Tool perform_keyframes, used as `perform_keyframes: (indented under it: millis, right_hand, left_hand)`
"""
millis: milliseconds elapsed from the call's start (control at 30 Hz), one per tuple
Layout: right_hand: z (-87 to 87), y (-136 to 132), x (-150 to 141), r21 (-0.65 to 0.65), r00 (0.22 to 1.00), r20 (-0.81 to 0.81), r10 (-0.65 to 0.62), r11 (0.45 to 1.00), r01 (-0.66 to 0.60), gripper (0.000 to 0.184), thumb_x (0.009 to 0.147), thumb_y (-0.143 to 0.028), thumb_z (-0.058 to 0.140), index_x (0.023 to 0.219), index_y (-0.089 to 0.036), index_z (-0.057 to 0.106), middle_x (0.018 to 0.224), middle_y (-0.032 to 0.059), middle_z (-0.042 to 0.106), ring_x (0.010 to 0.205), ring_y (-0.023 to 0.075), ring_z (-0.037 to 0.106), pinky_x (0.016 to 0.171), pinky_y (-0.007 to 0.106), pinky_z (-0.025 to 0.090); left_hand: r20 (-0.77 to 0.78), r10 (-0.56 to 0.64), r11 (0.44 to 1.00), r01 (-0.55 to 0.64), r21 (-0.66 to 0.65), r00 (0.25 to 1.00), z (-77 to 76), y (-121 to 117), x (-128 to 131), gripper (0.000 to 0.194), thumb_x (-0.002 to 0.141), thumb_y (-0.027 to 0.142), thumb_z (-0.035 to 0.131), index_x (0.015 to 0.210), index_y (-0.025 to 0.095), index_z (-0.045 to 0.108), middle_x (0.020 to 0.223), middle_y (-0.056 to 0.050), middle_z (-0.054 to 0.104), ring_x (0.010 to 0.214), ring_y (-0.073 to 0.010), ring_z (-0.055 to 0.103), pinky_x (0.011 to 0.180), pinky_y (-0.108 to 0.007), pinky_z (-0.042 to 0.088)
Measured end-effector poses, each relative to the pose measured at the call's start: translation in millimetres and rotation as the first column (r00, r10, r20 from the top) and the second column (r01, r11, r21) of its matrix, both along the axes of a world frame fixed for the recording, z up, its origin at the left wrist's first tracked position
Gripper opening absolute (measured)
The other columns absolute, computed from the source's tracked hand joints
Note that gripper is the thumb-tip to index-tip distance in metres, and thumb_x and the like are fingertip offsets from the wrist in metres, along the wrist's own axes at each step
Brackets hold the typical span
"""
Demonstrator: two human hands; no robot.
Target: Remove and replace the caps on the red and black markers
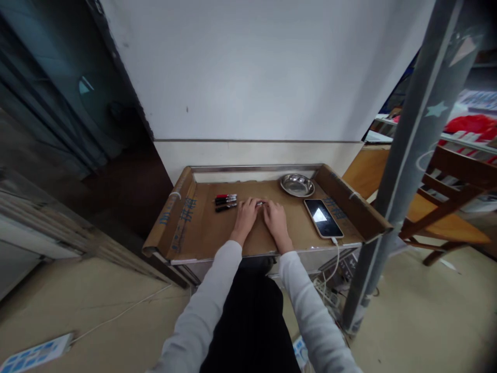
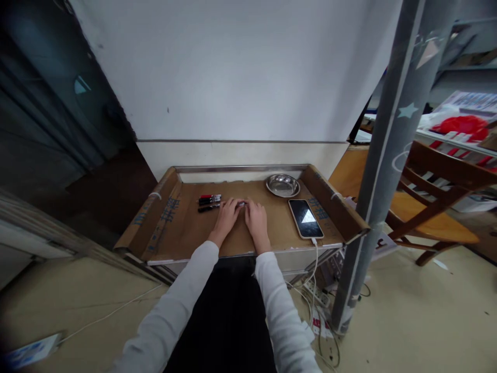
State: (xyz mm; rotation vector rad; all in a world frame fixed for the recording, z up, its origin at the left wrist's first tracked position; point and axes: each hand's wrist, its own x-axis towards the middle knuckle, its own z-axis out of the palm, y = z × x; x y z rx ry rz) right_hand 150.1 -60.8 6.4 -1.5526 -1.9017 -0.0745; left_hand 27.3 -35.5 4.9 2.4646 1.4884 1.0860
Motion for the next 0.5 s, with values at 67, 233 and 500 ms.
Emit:
perform_keyframes:
  millis: [67,233,500]
  right_hand:
    - [-0.3,-1,-3,0.000,0.983,-0.048,0.178,0.984,-0.178,0.041,0.085,-0.015,0.037,0.125,-0.016,0.041,0.117,0.0099,0.057,0.102,0.0182,0.053,0.085,0.031,0.040]
    - [-3.5,1,-6,-0.004,0.966,-0.131,0.223,0.974,-0.226,0.052,0.084,-0.017,0.036,0.135,-0.014,0.028,0.131,0.0118,0.047,0.115,0.0188,0.048,0.094,0.034,0.039]
    - [-10.3,6,1,-0.032,0.982,-0.012,-0.186,0.982,0.186,0.035,0.083,-0.014,0.037,0.116,-0.006,0.046,0.106,0.0169,0.059,0.096,0.0242,0.052,0.083,0.035,0.040]
  left_hand:
    - [0.050,0.060,0.998,-0.059,-0.006,0.997,-0.7,-2,-4,0.020,0.090,0.024,0.042,0.107,0.021,0.053,0.104,-0.005,0.060,0.099,-0.0174,0.052,0.087,-0.033,0.034]
    - [0.073,0.295,0.955,-0.293,-0.039,0.953,-0.4,-17,-17,0.019,0.088,0.029,0.045,0.100,0.024,0.058,0.100,-0.007,0.062,0.099,-0.0256,0.047,0.086,-0.043,0.033]
    - [0.104,0.571,0.821,-0.564,-0.090,0.814,-10.8,-17,-22,0.026,0.085,0.011,0.037,0.099,0.017,0.059,0.098,-0.014,0.055,0.091,-0.0265,0.049,0.079,-0.042,0.040]
